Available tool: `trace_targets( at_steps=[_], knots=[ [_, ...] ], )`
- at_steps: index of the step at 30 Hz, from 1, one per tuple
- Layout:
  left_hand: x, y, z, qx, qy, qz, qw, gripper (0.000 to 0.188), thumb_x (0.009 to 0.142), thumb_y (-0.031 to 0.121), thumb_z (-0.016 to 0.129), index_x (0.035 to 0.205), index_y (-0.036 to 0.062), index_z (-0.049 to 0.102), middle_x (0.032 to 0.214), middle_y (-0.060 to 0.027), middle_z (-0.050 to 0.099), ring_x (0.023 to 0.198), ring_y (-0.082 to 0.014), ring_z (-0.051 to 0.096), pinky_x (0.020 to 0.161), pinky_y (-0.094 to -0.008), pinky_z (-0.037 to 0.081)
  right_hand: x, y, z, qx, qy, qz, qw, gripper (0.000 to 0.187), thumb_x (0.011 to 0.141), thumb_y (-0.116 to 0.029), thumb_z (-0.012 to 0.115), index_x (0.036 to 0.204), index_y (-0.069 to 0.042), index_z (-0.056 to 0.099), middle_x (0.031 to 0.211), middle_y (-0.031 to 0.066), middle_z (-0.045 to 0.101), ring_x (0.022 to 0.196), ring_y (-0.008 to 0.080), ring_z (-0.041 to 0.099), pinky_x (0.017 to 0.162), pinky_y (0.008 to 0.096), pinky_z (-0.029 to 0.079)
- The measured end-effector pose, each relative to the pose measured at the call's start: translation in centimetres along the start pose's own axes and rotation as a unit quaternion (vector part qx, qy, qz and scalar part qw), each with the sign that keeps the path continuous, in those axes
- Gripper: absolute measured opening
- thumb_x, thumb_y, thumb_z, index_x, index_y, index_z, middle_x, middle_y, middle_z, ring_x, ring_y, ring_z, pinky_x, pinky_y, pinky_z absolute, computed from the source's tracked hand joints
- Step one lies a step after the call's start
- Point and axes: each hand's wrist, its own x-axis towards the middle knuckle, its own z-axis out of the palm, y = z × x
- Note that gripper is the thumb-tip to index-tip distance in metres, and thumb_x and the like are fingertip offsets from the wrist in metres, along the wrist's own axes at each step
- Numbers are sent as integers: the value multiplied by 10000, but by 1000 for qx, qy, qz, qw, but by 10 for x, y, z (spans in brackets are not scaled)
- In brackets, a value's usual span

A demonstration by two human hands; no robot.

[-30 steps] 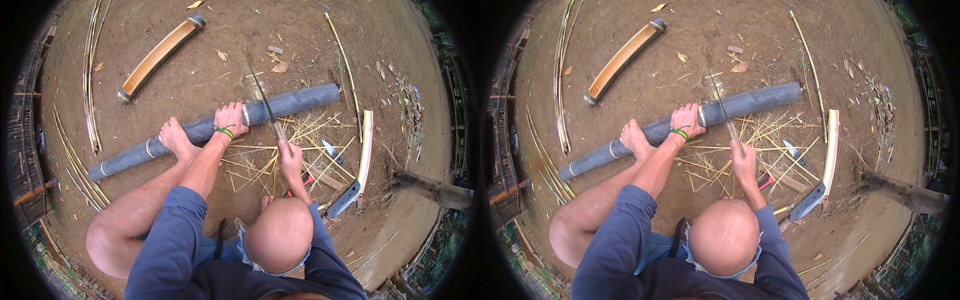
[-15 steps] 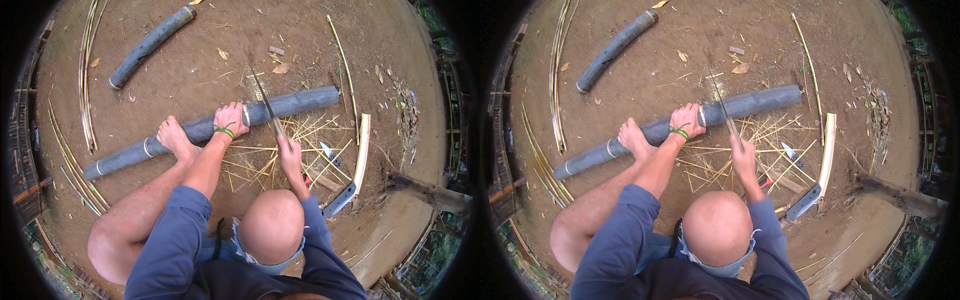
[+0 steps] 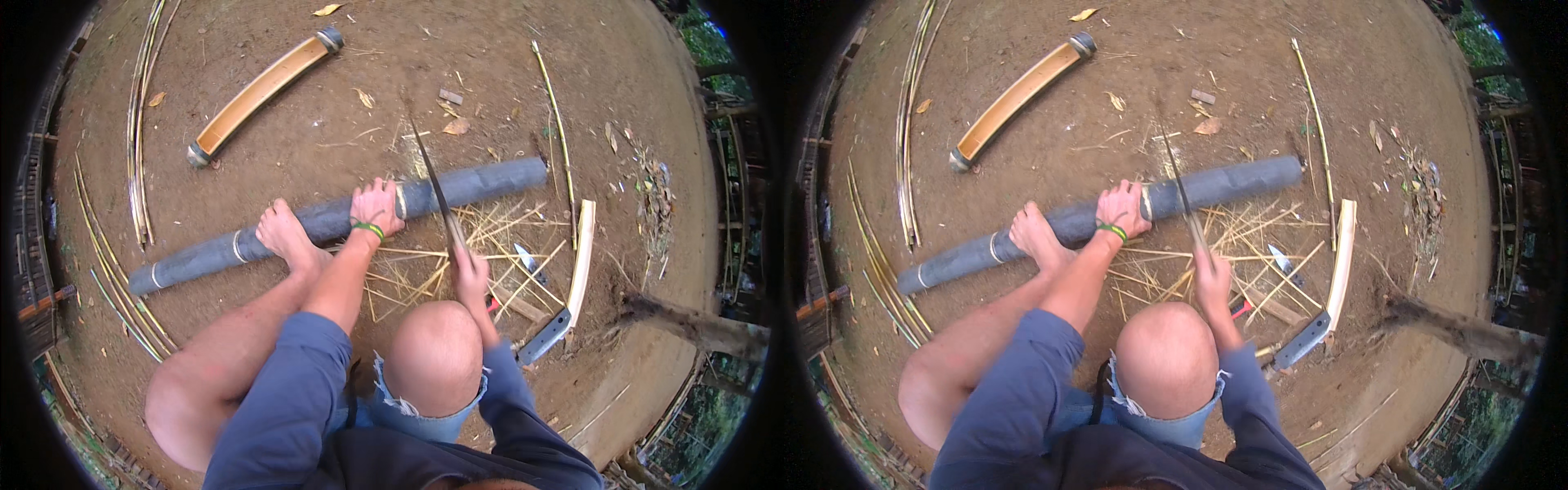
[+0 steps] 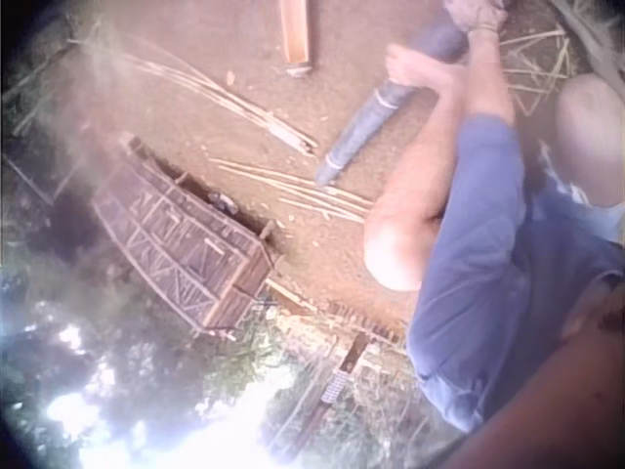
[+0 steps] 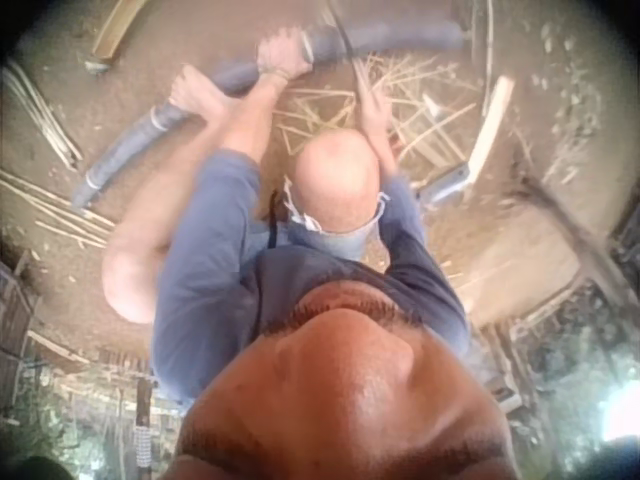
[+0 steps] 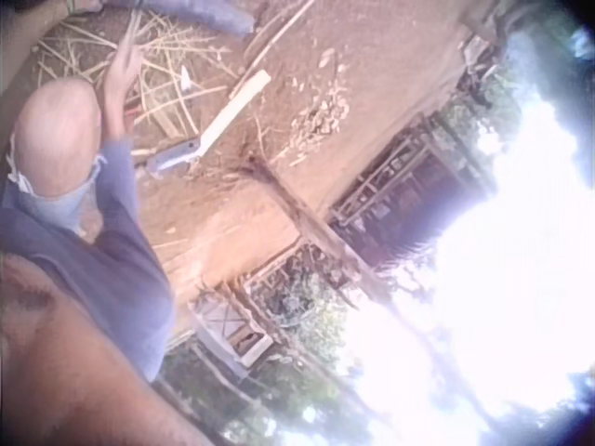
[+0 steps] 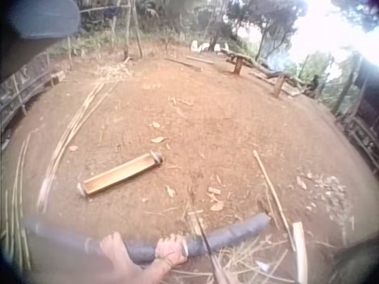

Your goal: The person sits on the ground and uses a hand saw to cut a long bamboo pole. They hold the pole steady with their left hand and foot while sawing with their right hand. The task involves repetitive back-and-forth sawing motions to sever the bamboo.

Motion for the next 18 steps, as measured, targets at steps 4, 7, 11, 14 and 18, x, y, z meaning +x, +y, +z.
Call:
trace_targets(
  at_steps=[4, 7, 11, 14, 18],
  knots=[
    [-1, -6, -5, -6, 29, 5, 1000, 765, 579, 366, 894, 1235, 105, 601, 1151, -143, 620, 1095, -343, 647, 970, -474, 490, -126, -17, -69, -2, -11, 45, 999, 388, 1016, -236, 576, 714, 7, 598, 550, -22, 450, 519, 82, 424, 488, 305, 292],
    [-9, -13, -2, -9, 53, 2, 999, 745, 572, 366, 892, 1211, 106, 609, 1149, -148, 622, 1083, -345, 650, 953, -464, 491, -72, -18, -42, 49, -17, 28, 998, 380, 1025, -239, 573, 734, 3, 605, 568, -32, 452, 527, 73, 410, 486, 295, 276],
    [11, 4, -6, -42, -10, 12, 999, 746, 578, 362, 890, 1222, 111, 609, 1150, -148, 623, 1085, -347, 648, 953, -460, 490, 48, 2, 11, 66, 10, -11, 998, 415, 1036, -276, 581, 722, -4, 571, 592, -23, 457, 538, 89, 372, 492, 318, 268],
    [-1, -3, 1, -24, 4, 7, 1000, 752, 579, 355, 890, 1234, 112, 610, 1159, -142, 620, 1091, -344, 644, 956, -463, 490, 12, 8, 4, -7, 16, -15, 1000, 425, 1020, -285, 606, 722, 15, 561, 600, -16, 455, 549, 94, 392, 509, 327, 294],
    [-5, -5, 3, -22, 43, -3, 999, 775, 564, 343, 902, 1241, 110, 606, 1145, -136, 610, 1093, -338, 639, 962, -465, 486, -118, -2, -66, 15, -7, 24, 1000, 322, 994, -224, 595, 790, 13, 673, 585, 9, 525, 545, 80, 462, 507, 296, 333]
  ],
)
